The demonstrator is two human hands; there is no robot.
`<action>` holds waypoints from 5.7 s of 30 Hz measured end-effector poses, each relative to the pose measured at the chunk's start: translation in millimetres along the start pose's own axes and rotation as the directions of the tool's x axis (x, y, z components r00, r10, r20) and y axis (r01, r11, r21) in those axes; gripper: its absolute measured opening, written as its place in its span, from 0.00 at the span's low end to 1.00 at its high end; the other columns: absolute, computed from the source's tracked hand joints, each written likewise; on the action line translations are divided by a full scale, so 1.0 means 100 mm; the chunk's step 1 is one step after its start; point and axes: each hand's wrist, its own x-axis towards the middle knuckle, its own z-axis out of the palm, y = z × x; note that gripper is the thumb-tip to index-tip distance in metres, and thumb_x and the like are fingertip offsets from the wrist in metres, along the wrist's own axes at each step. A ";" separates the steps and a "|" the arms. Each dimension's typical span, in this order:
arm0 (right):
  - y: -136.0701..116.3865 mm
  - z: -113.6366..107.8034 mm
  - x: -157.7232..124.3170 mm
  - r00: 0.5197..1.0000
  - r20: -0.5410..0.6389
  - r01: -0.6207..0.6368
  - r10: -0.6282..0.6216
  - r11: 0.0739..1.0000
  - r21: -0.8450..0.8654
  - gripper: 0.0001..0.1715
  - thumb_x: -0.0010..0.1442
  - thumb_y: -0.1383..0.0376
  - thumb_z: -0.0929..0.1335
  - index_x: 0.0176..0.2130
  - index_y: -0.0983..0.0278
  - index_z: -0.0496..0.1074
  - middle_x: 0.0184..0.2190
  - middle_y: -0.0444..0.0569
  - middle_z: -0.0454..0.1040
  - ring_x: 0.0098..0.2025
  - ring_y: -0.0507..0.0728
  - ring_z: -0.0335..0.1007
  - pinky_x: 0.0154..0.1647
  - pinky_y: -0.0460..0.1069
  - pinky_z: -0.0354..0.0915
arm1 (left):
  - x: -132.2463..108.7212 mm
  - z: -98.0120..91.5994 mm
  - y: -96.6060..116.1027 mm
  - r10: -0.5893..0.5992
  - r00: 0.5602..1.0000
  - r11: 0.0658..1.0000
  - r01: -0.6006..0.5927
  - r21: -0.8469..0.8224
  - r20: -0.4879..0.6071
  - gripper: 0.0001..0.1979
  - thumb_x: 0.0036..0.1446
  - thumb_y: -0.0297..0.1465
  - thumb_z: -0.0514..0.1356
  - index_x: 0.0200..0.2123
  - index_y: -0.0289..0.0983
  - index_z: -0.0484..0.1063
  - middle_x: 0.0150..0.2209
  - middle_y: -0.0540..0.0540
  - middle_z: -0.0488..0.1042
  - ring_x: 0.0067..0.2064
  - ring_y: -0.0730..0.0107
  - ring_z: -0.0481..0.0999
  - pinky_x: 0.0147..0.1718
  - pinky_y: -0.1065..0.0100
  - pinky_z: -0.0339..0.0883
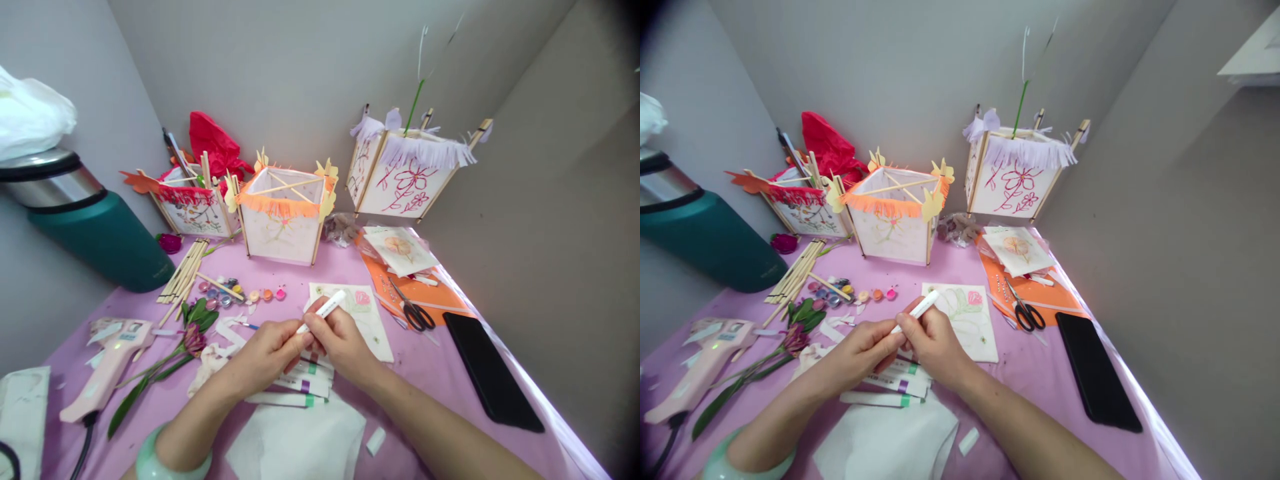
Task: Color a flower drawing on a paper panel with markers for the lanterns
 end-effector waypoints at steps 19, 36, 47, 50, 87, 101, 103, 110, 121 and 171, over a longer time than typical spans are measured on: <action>0.20 0.51 -0.45 0.801 0.597 0.595 0.048 0.049 -0.802 0.09 0.53 0.62 0.66 0.31 0.67 0.68 0.25 0.49 0.70 0.24 0.57 0.65 0.16 0.49 0.56 | 0.05 -0.17 -0.06 -0.066 0.774 0.982 -0.062 -0.179 -0.629 0.18 0.60 0.46 0.52 0.31 0.37 0.67 0.17 0.55 0.60 0.20 0.78 0.56 0.18 0.78 0.50; -0.49 -0.68 0.28 0.874 -0.429 0.375 -0.229 0.879 0.294 0.13 0.54 0.58 0.70 0.30 0.60 0.62 0.19 0.34 0.58 0.17 0.45 0.54 0.21 0.43 0.63 | 0.06 -0.01 -0.19 0.270 0.883 0.888 -0.074 0.455 -0.383 0.13 0.63 0.38 0.50 0.29 0.38 0.64 0.24 0.53 0.61 0.27 0.71 0.62 0.28 0.68 0.55; 0.31 -0.63 0.40 0.867 -0.480 0.077 -0.132 0.988 -0.131 0.16 0.57 0.54 0.66 0.28 0.65 0.68 0.15 0.40 0.67 0.15 0.47 0.58 0.16 0.43 0.54 | 0.06 0.22 -0.20 0.387 0.917 0.611 -0.332 0.719 0.095 0.05 0.62 0.28 0.53 0.34 0.36 0.69 0.40 0.45 0.74 0.41 0.61 0.69 0.41 0.57 0.61; 0.37 -0.65 0.39 0.829 -0.537 0.042 -0.159 0.974 -0.224 0.19 0.55 0.54 0.68 0.23 0.63 0.62 0.12 0.37 0.62 0.14 0.47 0.55 0.16 0.42 0.53 | 0.07 0.22 -0.19 0.371 0.924 0.618 -0.322 0.717 0.094 0.04 0.61 0.27 0.54 0.35 0.36 0.69 0.41 0.45 0.74 0.41 0.61 0.70 0.42 0.56 0.63; 0.42 -0.57 0.35 0.924 -0.324 -0.010 -0.203 0.834 -0.552 0.17 0.60 0.52 0.64 0.28 0.62 0.68 0.19 0.41 0.70 0.22 0.52 0.65 0.26 0.45 0.56 | 0.06 0.23 -0.20 0.352 0.931 0.628 -0.308 0.714 0.092 0.05 0.61 0.28 0.54 0.36 0.36 0.70 0.43 0.45 0.74 0.43 0.61 0.70 0.44 0.56 0.64; 0.45 -0.60 0.37 0.905 -0.375 -0.002 -0.202 0.879 -0.477 0.18 0.59 0.51 0.64 0.28 0.61 0.67 0.19 0.42 0.70 0.21 0.52 0.64 0.24 0.46 0.58 | 0.07 0.23 -0.20 0.353 0.931 0.632 -0.310 0.711 0.092 0.05 0.61 0.28 0.54 0.35 0.36 0.69 0.43 0.45 0.74 0.43 0.61 0.70 0.45 0.56 0.64; 0.45 -0.60 0.37 0.908 -0.361 0.008 -0.215 0.867 -0.498 0.17 0.59 0.52 0.64 0.28 0.62 0.68 0.19 0.42 0.70 0.22 0.52 0.65 0.25 0.46 0.57 | 0.07 0.23 -0.20 0.356 0.930 0.634 -0.311 0.708 0.090 0.05 0.61 0.28 0.54 0.35 0.36 0.69 0.43 0.45 0.74 0.43 0.61 0.70 0.45 0.57 0.64; 0.43 -0.59 0.35 0.915 -0.330 0.004 -0.233 0.822 -0.570 0.17 0.60 0.52 0.64 0.29 0.61 0.69 0.20 0.42 0.71 0.23 0.52 0.65 0.26 0.45 0.57 | 0.07 0.23 -0.21 0.368 0.925 0.621 -0.320 0.715 0.094 0.06 0.61 0.28 0.54 0.36 0.36 0.70 0.42 0.44 0.74 0.43 0.61 0.70 0.44 0.56 0.64; 0.43 -0.58 0.35 0.914 -0.359 -0.009 -0.188 0.876 -0.482 0.16 0.59 0.53 0.64 0.29 0.61 0.68 0.19 0.42 0.70 0.22 0.52 0.65 0.25 0.45 0.57 | 0.07 0.23 -0.20 0.360 0.929 0.626 -0.312 0.714 0.090 0.05 0.61 0.28 0.54 0.36 0.36 0.70 0.43 0.44 0.74 0.43 0.61 0.70 0.44 0.56 0.64; 0.38 -0.72 0.42 0.882 -0.458 0.037 -0.112 0.985 -0.171 0.18 0.57 0.51 0.66 0.29 0.63 0.65 0.19 0.42 0.71 0.20 0.50 0.64 0.22 0.45 0.60 | 0.06 0.24 -0.24 0.380 0.921 0.622 -0.326 0.712 0.089 0.05 0.61 0.27 0.54 0.37 0.37 0.69 0.43 0.45 0.74 0.43 0.61 0.69 0.44 0.57 0.63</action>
